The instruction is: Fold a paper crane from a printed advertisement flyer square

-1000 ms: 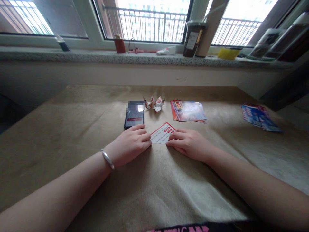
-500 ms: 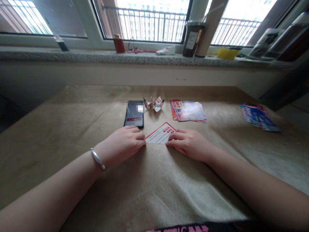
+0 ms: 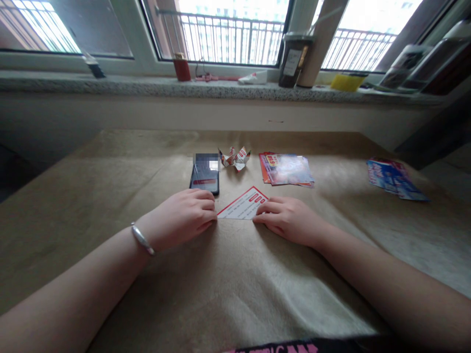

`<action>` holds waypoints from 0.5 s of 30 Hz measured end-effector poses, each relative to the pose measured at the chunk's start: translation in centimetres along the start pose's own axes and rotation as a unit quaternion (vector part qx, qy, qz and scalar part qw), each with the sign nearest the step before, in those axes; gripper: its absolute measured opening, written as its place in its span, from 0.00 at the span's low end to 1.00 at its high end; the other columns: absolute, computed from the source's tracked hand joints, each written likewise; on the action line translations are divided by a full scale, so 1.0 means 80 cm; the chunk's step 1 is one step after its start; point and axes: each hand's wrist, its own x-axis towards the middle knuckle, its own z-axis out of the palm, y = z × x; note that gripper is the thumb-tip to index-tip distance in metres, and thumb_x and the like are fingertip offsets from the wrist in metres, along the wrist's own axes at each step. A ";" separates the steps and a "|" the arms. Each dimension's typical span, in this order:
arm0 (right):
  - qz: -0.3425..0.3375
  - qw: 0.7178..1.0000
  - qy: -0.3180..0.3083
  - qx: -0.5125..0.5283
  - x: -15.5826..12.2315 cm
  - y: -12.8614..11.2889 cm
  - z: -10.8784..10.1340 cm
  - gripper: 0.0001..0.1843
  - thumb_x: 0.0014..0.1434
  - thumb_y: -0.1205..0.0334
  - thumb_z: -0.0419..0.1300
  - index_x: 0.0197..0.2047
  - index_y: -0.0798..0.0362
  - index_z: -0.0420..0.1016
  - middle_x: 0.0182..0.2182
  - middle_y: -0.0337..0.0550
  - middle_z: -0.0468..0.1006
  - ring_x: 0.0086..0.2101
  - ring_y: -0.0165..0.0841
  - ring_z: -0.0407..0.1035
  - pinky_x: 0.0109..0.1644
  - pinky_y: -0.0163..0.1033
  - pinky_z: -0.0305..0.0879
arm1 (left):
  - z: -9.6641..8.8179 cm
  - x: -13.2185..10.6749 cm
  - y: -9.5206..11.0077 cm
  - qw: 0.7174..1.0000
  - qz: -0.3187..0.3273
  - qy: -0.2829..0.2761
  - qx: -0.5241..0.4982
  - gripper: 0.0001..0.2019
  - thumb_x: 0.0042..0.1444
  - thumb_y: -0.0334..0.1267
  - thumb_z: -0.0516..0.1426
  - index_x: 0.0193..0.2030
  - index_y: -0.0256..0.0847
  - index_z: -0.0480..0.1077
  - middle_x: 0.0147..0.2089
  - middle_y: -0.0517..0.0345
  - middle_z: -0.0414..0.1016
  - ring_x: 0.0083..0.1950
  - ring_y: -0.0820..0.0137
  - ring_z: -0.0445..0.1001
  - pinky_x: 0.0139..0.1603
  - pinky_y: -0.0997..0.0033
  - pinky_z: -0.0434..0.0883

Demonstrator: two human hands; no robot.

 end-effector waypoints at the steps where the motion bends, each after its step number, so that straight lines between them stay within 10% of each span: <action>1: -0.001 1.000 -0.001 0.000 0.000 0.000 0.000 0.13 0.62 0.66 0.51 0.43 0.50 0.76 0.38 0.43 0.77 0.37 0.32 0.67 0.37 0.37 0.64 | -0.001 -0.001 -0.001 1.000 -0.003 -0.004 0.001 0.09 0.60 0.32 0.52 0.35 0.43 0.75 0.34 0.60 0.75 0.46 0.67 0.69 0.48 0.67 0.65; 15: 0.008 1.000 0.003 -0.009 0.001 -0.001 0.003 0.12 0.63 0.65 0.50 0.43 0.50 0.75 0.40 0.43 0.76 0.38 0.32 0.67 0.39 0.37 0.63 | 0.011 -0.004 -0.010 1.000 0.019 0.007 -0.004 0.12 0.63 0.36 0.48 0.44 0.42 0.72 0.40 0.55 0.75 0.40 0.70 0.71 0.40 0.71 0.68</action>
